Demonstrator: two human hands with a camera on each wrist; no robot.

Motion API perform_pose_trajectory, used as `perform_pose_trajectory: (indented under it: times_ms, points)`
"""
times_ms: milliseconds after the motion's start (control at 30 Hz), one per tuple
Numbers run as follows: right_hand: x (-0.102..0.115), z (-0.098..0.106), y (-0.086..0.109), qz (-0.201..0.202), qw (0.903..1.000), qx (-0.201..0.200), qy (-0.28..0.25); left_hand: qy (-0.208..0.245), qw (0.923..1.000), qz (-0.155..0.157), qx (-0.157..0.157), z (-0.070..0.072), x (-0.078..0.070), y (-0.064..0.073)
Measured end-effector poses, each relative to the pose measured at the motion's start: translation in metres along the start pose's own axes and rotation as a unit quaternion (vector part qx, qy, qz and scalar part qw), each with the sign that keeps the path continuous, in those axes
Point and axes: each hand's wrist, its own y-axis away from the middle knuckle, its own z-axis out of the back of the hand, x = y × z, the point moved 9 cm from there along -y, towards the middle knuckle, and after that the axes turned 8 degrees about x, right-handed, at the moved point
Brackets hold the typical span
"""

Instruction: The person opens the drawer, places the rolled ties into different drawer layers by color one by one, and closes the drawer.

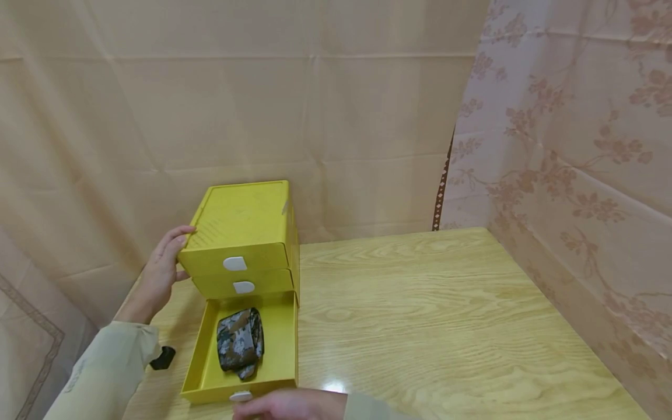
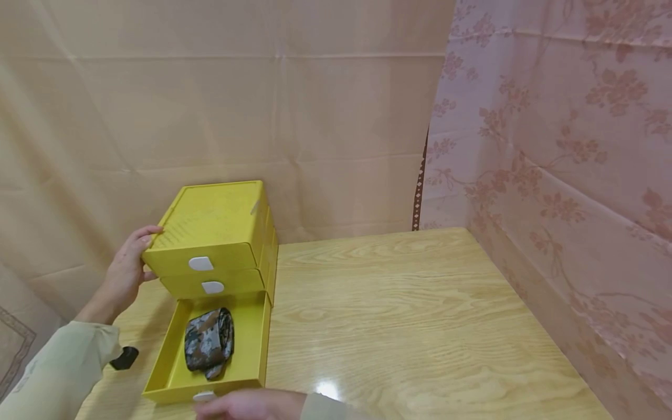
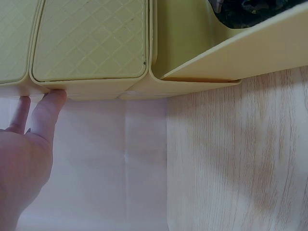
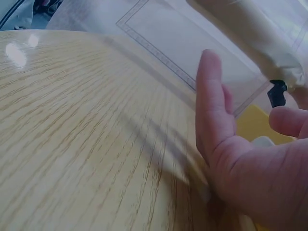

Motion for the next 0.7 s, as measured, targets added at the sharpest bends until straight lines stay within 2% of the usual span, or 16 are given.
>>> perform_pose_trajectory:
  times_ms: [267,533,700]
  points:
    - [0.005,0.013,0.0,0.047,0.9976,-0.032,0.039,-0.003,1.0,0.003,0.003,0.001,0.001,-0.001]
    - [0.005,0.015,-0.003,0.049,0.998,-0.02,0.035,-0.004,1.0,0.004,0.003,0.0,0.002,-0.001]
    - [0.003,0.014,-0.005,0.043,0.9988,-0.021,0.013,-0.002,1.0,0.0,0.001,0.001,0.002,-0.001]
